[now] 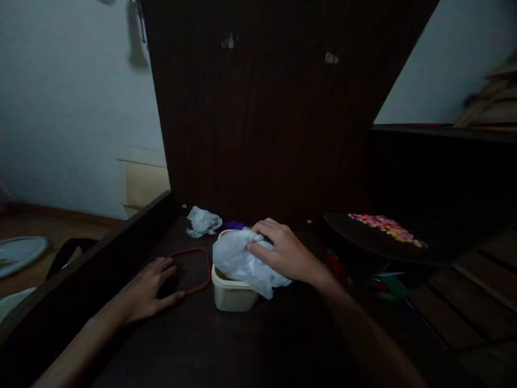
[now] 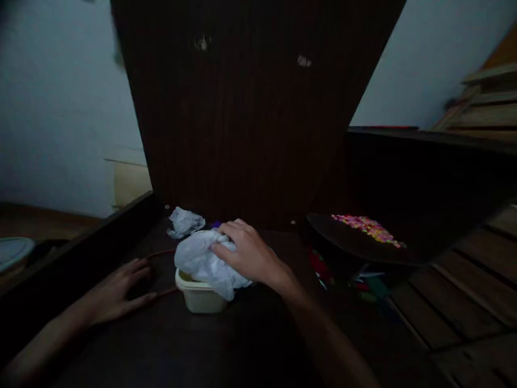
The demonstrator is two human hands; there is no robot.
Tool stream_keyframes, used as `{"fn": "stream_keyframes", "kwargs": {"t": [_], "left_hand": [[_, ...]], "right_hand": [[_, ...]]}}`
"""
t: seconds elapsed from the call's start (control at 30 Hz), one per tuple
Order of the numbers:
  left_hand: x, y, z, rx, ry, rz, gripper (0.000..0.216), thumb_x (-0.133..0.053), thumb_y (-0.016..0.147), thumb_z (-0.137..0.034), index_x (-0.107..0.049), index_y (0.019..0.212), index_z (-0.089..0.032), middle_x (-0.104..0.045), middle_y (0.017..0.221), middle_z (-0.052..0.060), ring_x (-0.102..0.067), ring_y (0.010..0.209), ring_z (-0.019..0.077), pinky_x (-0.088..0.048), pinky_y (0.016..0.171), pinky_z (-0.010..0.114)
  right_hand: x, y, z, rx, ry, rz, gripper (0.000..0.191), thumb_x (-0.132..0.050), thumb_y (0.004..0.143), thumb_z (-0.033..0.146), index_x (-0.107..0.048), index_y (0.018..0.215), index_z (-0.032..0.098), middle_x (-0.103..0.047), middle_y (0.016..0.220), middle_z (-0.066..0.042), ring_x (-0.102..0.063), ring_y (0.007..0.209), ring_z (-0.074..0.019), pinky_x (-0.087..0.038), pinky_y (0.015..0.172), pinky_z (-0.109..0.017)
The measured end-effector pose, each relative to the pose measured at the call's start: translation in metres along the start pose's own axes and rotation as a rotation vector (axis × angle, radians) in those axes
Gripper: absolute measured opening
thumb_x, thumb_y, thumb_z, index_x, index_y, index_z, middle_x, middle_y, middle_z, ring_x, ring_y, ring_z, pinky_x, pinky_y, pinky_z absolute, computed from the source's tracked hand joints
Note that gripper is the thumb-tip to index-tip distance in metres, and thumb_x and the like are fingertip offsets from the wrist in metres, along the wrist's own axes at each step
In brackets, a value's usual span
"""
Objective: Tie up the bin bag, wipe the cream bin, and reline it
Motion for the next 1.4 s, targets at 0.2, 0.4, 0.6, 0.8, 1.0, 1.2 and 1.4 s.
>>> {"fn": "stream_keyframes", "kwargs": {"t": [0.2,0.4,0.6,0.8,1.0,1.2,1.4], "left_hand": [[0.018,0.008,-0.014,0.04,-0.124,-0.321,0.046,-0.046,0.099,-0.058,-0.069,0.108,-0.019,-0.071,0.119,0.015,-0.068,0.113,0.0328,-0.055,0.101,0.048],[0.05,0.028,-0.059,0.029,-0.381,-0.399,0.035,-0.054,0.099,-0.044,-0.059,0.128,-0.025,-0.061,0.135,0.01,-0.061,0.125,0.0301,-0.052,0.107,0.047],[0.06,0.044,-0.09,0.01,-0.699,-0.317,0.064,-0.061,0.096,-0.048,-0.036,0.15,-0.026,-0.046,0.155,0.016,-0.053,0.137,0.0369,-0.044,0.115,0.058],[0.052,0.057,-0.098,0.009,-0.827,-0.255,0.092,-0.071,0.09,-0.05,-0.014,0.16,-0.03,-0.029,0.167,0.016,-0.037,0.151,0.0394,-0.032,0.122,0.063],[0.053,0.065,-0.098,0.038,-0.881,-0.138,0.092,-0.07,0.089,-0.054,-0.018,0.159,-0.025,-0.029,0.167,0.017,-0.035,0.152,0.0401,-0.031,0.123,0.061],[0.06,0.069,-0.102,0.066,-0.893,-0.059,0.092,-0.07,0.087,-0.059,-0.023,0.158,-0.023,-0.038,0.163,0.017,-0.045,0.145,0.0409,-0.037,0.12,0.059],[0.064,0.07,-0.108,0.068,-0.872,-0.038,0.093,-0.072,0.084,-0.057,-0.027,0.157,-0.02,-0.044,0.159,0.019,-0.049,0.141,0.0403,-0.04,0.118,0.057]], "right_hand": [[-0.004,0.011,-0.001,0.0,0.022,-0.008,0.005,-0.066,0.094,0.02,-0.068,0.096,0.016,-0.069,0.101,-0.007,-0.063,0.096,-0.0201,-0.047,0.088,-0.034],[-0.002,0.023,0.001,-0.01,0.096,-0.057,0.005,-0.066,0.092,0.018,-0.065,0.087,0.017,-0.067,0.088,-0.003,-0.063,0.083,-0.0164,-0.044,0.077,-0.029],[0.007,0.028,0.007,-0.061,0.133,-0.154,0.011,-0.061,0.095,0.021,-0.062,0.085,0.018,-0.066,0.081,0.0,-0.06,0.074,-0.0138,-0.04,0.069,-0.027],[0.008,0.019,0.005,-0.066,0.004,0.092,0.011,-0.063,0.096,0.026,-0.07,0.096,0.017,-0.074,0.093,-0.005,-0.066,0.084,-0.0175,-0.043,0.074,-0.028],[0.008,0.01,-0.002,-0.074,-0.053,0.28,0.024,-0.066,0.095,0.028,-0.074,0.115,0.019,-0.076,0.108,-0.01,-0.069,0.1,-0.0238,-0.047,0.084,-0.032],[0.02,0.01,-0.009,-0.05,0.078,0.218,0.042,-0.074,0.086,0.016,-0.067,0.127,0.017,-0.072,0.096,-0.004,-0.067,0.087,-0.0184,-0.048,0.081,-0.03],[0.033,0.008,-0.019,0.084,0.174,0.134,0.045,-0.066,0.081,0.004,-0.067,0.123,0.018,-0.069,0.103,-0.004,-0.066,0.095,-0.018,-0.05,0.086,-0.032]]}}
Point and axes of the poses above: each hand's wrist, its own y-axis towards the middle knuckle, its own x-axis out of the back of the hand, z = x × y, the point moved 1 cm from there along y, towards the middle knuckle
